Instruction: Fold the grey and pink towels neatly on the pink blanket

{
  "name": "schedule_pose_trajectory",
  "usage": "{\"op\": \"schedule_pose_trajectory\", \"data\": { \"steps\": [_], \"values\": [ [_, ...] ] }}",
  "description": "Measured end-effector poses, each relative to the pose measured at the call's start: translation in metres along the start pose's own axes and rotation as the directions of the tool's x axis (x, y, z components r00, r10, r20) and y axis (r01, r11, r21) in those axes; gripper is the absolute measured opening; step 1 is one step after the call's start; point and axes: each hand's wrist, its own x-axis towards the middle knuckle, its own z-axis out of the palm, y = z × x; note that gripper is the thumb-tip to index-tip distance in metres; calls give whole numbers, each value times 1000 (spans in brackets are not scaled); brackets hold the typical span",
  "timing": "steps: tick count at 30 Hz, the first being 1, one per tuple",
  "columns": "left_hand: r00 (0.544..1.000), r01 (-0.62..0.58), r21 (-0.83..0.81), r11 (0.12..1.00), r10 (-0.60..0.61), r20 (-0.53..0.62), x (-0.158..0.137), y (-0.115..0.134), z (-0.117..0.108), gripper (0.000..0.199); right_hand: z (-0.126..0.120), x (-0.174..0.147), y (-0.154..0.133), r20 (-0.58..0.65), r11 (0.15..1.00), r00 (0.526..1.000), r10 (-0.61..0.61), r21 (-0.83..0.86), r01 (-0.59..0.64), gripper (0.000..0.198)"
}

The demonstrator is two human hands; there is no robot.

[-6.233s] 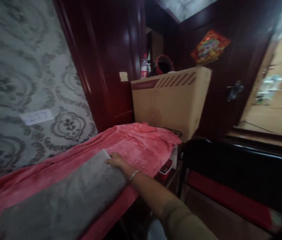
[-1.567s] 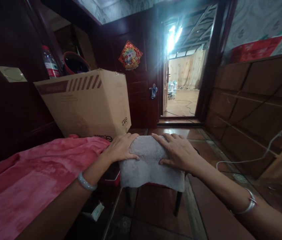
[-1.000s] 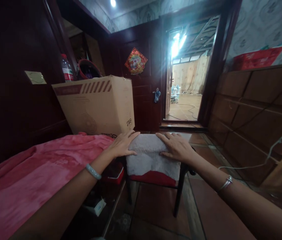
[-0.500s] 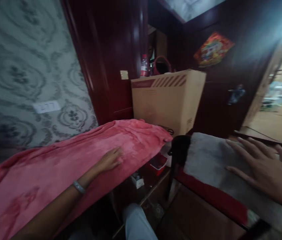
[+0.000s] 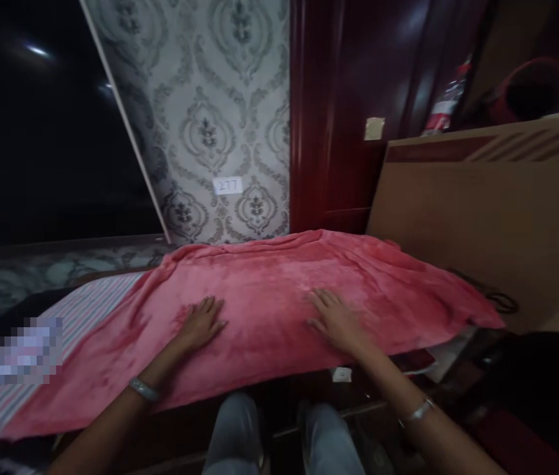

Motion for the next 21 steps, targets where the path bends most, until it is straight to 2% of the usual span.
{"op": "schedule_pose_trajectory", "data": {
  "steps": [2, 4, 7, 9, 13, 19, 21],
  "values": [
    [999, 21, 2, 1000, -21, -34, -10, -8, 11, 63, 26, 28, -6, 20, 999, 999, 31, 12, -31, 58],
    [996, 16, -5, 1000, -16, -84, -16, -11, 21, 61, 51, 42, -7, 95, 996, 991, 94, -6, -94, 60],
    [992, 14, -35, 999, -18, -122, -19, -11, 30, 61, 84, 37, 0, 207, 987, 965, 159, -43, -154, 63],
    [990, 13, -54, 998, -20, -140, -20, -10, 32, 61, 99, 28, 7, 220, 986, 961, 166, -54, -158, 64],
    [987, 15, -97, 995, -30, -157, -24, -9, 31, 61, 115, 17, 20, 189, 990, 973, 136, -57, -127, 70],
    [954, 203, -121, 972, -224, -198, -34, -1, 31, 64, 130, 16, 28, 135, 996, 987, 87, -43, -82, 73],
    [951, 220, -141, 965, -244, -189, -36, 0, 30, 66, 134, 15, 29, 106, 998, 992, 66, -31, -63, 72]
  ]
}}
